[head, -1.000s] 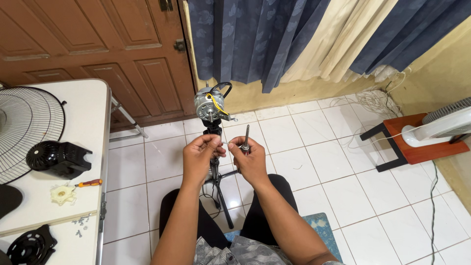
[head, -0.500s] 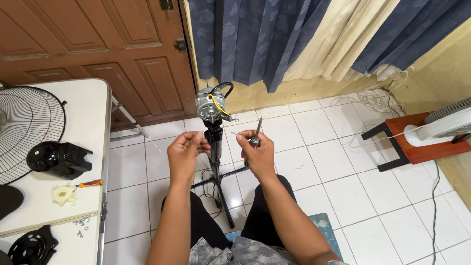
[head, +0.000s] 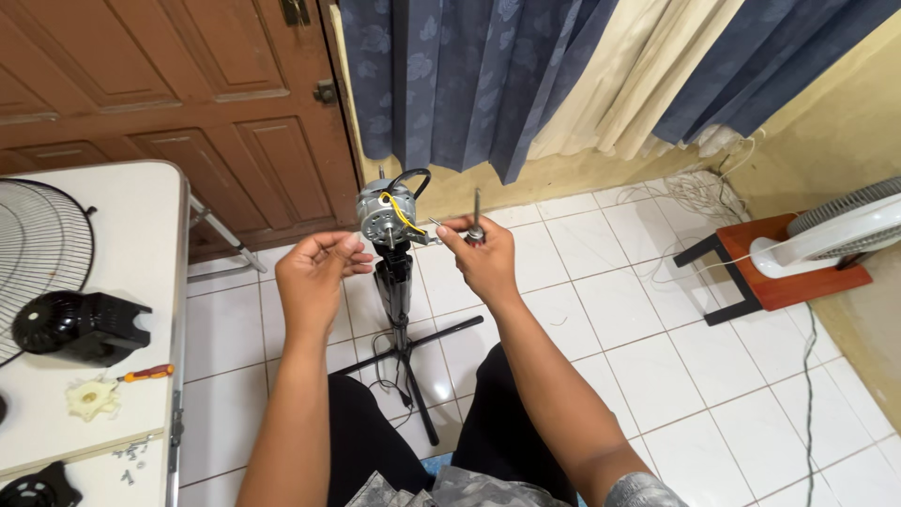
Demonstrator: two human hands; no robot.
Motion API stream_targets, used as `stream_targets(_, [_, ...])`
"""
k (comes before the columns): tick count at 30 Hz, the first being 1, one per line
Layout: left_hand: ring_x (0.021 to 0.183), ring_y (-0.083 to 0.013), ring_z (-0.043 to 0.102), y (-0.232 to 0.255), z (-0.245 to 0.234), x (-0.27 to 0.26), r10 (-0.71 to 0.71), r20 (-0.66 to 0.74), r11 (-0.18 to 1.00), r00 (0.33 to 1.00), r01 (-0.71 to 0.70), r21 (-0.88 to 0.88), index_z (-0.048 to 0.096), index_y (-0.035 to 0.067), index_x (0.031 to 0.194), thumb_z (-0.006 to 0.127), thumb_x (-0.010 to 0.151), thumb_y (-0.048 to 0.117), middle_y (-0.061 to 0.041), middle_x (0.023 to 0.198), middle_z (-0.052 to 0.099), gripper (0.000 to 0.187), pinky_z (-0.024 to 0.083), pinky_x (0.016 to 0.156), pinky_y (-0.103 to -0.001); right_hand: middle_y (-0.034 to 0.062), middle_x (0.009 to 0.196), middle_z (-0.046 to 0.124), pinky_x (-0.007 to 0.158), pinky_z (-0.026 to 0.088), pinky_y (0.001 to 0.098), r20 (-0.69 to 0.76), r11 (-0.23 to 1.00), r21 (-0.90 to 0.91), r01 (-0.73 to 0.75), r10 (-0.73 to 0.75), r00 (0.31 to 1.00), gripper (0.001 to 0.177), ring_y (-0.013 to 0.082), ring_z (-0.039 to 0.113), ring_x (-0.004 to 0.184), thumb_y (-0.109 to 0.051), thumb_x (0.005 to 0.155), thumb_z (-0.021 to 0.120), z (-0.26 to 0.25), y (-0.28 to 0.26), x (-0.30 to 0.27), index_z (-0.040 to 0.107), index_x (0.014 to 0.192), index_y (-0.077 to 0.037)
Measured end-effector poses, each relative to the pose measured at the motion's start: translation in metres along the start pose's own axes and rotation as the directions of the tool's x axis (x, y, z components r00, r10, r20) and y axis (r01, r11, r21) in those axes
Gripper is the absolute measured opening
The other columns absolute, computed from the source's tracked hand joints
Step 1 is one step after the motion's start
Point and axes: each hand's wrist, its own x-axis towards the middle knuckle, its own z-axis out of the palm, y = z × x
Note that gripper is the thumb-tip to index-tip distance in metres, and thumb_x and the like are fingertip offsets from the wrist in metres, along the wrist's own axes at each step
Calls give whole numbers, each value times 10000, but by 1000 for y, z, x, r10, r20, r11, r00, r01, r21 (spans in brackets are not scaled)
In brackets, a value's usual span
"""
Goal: The person is repairing an electric fan motor. They align the stator and rotor, then use a screwdriver to tighten screws securing the motor housing.
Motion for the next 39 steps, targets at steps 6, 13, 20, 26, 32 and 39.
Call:
stream_targets(6, [810, -109, 631, 0, 6, 27, 171, -14, 921, 985, -155, 358, 744, -40, 1044, 772, 979, 126, -96, 920, 729, 181, 494, 713, -235, -56, 597, 569, 431, 320, 205, 64, 999, -34, -4, 6, 998, 179, 8, 448, 476, -150, 881, 824, 12, 8, 22, 755, 971, -10])
stream_targets(13, [1045, -132, 705, -6, 15, 65, 209, 50, 936, 977, -214, 281, 689, -7, 996, 717, 975, 177, -113, 1193, 754, 188, 568, 908, -266, -30, 635, 620, 442, 354, 213, 58, 992, -127, 15, -7, 998, 152, 23, 487, 488, -137, 873, 822, 23, 9, 30, 757, 946, -20])
stream_targets(20, [1369, -254, 564, -21, 22, 87, 218, 298, 918, 929, -299, 260, 625, 9, 998, 645, 1019, 173, -161, 1247, 738, 166, 408, 1142, -373, 11, 816, 700, 536, 452, 219, 36, 984, -141, 106, -102, 994, 138, 43, 576, 623, -110, 855, 831, 28, 11, 32, 755, 913, -11])
stream_targets(26, [1349, -220, 577, -34, 27, 93, 169, 372, 957, 913, -242, 159, 584, 16, 1024, 606, 1050, 173, -146, 1193, 742, 160, 451, 1095, -333, 38, 884, 727, 654, 520, 229, 46, 971, -140, 193, -189, 981, 133, 72, 652, 764, -98, 861, 837, 30, 16, 33, 749, 898, -5])
stream_targets(32, [1000, -111, 674, -33, 31, 81, 136, 283, 965, 949, -192, 179, 605, 25, 1025, 626, 1035, 189, -73, 1091, 728, 166, 537, 893, -261, 34, 863, 729, 630, 507, 225, 95, 976, -150, 160, -147, 985, 132, 76, 643, 758, -112, 851, 836, 28, 13, 32, 759, 889, -11])
stream_targets(39, [936, -84, 654, -33, 39, 69, 178, 266, 953, 947, -233, 191, 604, 29, 1007, 645, 1032, 201, -55, 1024, 729, 178, 520, 850, -237, -3, 817, 728, 593, 493, 203, 118, 994, -84, 70, -60, 991, 137, 33, 614, 701, -138, 882, 811, 26, 11, 30, 754, 894, -14])
